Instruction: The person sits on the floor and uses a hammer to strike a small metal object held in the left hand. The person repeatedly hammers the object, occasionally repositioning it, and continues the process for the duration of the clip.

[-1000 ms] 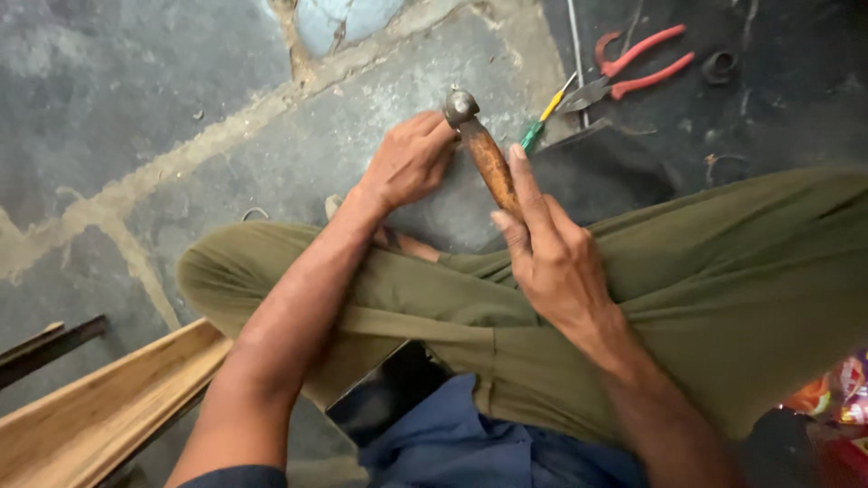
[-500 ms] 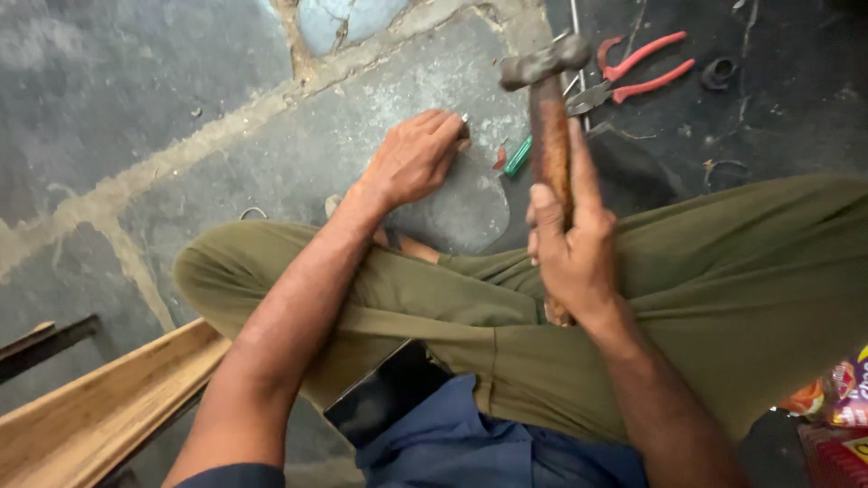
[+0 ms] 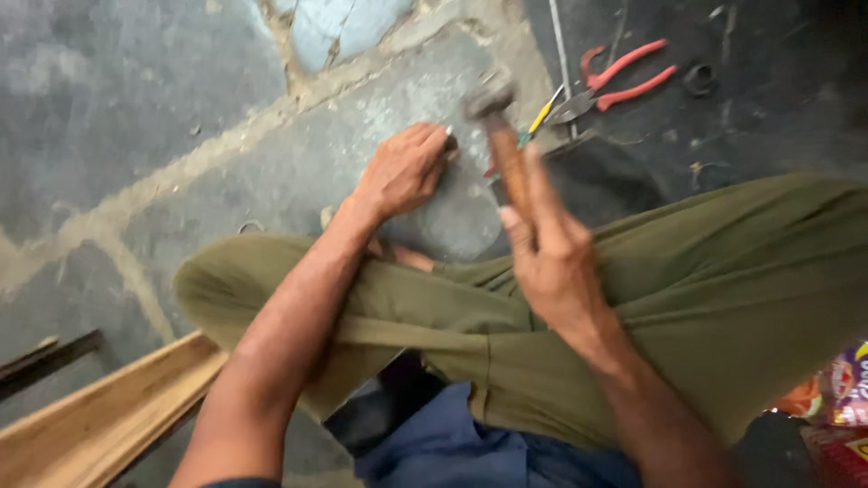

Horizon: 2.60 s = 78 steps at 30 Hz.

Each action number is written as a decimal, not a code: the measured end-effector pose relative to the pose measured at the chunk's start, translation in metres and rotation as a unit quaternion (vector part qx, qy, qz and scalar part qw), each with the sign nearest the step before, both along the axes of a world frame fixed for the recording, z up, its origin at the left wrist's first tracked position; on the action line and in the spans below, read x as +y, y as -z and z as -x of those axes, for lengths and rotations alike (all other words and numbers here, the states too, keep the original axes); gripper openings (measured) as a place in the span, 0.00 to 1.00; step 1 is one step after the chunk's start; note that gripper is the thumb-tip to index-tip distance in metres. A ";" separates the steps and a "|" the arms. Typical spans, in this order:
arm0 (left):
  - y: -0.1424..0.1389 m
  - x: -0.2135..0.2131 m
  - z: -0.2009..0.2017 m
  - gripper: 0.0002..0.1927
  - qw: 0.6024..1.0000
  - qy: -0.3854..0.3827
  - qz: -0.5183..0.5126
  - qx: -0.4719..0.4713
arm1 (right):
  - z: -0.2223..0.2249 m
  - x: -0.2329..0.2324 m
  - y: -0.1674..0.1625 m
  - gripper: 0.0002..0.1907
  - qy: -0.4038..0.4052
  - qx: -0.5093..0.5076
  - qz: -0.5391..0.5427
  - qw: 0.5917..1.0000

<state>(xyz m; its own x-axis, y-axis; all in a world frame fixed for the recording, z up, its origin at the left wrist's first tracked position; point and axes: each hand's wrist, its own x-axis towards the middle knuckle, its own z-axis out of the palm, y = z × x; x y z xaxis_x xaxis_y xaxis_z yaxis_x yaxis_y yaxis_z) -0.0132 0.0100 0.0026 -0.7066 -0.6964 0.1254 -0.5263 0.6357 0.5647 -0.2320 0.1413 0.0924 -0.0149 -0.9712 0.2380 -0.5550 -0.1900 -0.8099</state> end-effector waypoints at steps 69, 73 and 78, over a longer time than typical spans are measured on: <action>0.009 0.018 -0.001 0.09 0.999 -0.051 -0.006 0.011 | -0.001 -0.002 -0.013 0.32 -0.030 0.000 -0.012 0.999; 0.007 0.020 -0.003 0.06 0.997 -0.056 -0.017 0.056 | 0.004 0.003 -0.015 0.31 -0.007 -0.001 -0.005 1.000; 0.006 0.019 -0.001 0.06 0.997 -0.051 -0.012 0.054 | 0.004 0.004 -0.028 0.31 -0.013 -0.020 0.003 1.000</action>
<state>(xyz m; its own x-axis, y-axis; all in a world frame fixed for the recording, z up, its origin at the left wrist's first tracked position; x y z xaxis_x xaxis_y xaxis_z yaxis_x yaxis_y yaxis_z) -0.0118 0.0293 -0.0031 -0.6157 -0.7674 0.1789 -0.5230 0.5678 0.6357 -0.2355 0.1456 0.1203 0.0008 -0.9699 0.2435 -0.5173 -0.2088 -0.8299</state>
